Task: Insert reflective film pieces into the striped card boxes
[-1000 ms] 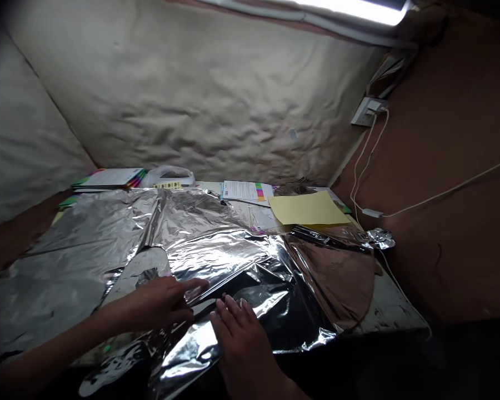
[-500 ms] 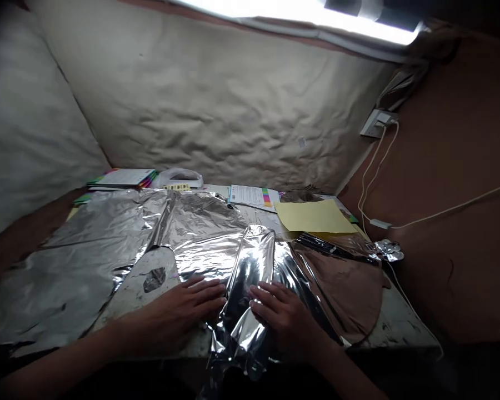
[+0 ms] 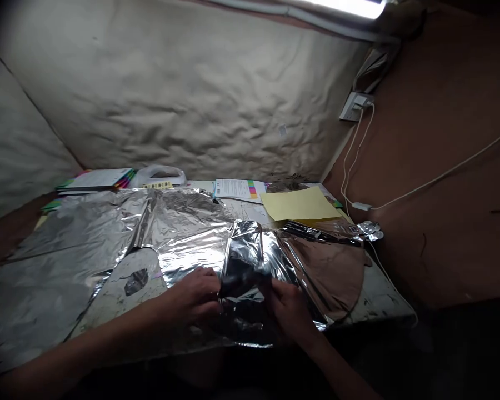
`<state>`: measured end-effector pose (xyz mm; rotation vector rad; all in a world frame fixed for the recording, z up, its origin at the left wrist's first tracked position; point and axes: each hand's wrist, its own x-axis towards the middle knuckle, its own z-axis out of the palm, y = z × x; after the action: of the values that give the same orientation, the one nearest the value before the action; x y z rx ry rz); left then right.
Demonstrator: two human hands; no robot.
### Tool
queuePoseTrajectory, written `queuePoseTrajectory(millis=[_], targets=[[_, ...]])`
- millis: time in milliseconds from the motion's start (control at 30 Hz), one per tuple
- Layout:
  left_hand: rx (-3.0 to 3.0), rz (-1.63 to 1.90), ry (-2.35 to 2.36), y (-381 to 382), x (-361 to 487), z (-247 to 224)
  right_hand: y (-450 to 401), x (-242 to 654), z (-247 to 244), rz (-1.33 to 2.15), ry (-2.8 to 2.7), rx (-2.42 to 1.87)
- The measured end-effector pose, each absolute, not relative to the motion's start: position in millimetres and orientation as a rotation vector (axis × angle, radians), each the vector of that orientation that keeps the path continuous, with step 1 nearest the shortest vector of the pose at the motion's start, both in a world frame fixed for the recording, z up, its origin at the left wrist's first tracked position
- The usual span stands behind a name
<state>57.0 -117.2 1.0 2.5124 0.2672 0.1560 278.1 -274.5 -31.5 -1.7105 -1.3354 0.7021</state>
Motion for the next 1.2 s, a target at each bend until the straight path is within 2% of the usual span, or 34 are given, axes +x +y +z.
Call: queuePoseTrajectory(millis=[200,433,567,667,800,1000,1100,1200], targets=[[2.054,0.176,0.716,-112.6,78.2,-4.0,-248.6,271.3,-28.4,0.635,-0.993,-1.808],[2.246,0.13,0.823,-135.0,64.5,-12.3,-277.8,251.4,-35.8,0.629,-1.159,-1.81],[2.734,0.236,0.391,-141.6,52.3,-14.2,-306.0,242.1,-40.0,0.656,-1.256,-1.863],[2.757,0.042,0.005,-137.5,49.2,-14.9,-324.4,244.8,-36.8,0.573,-1.378,-1.899],[2.735,-0.087,-0.021,-142.7,43.5,-18.7,-352.7,258.0,-32.0,0.261,-1.686,-1.876],[2.659,-0.042,0.009,-167.2,30.1,-28.0,-358.9,268.7,-45.1,0.252,-2.118,-1.717],[2.488,0.127,0.126,-169.3,34.3,-30.6,-342.0,265.0,-49.0,0.436,-1.902,-1.599],[2.196,0.268,0.459,-167.3,47.8,-28.0,-327.2,257.8,-48.8,0.614,-1.401,-1.727]])
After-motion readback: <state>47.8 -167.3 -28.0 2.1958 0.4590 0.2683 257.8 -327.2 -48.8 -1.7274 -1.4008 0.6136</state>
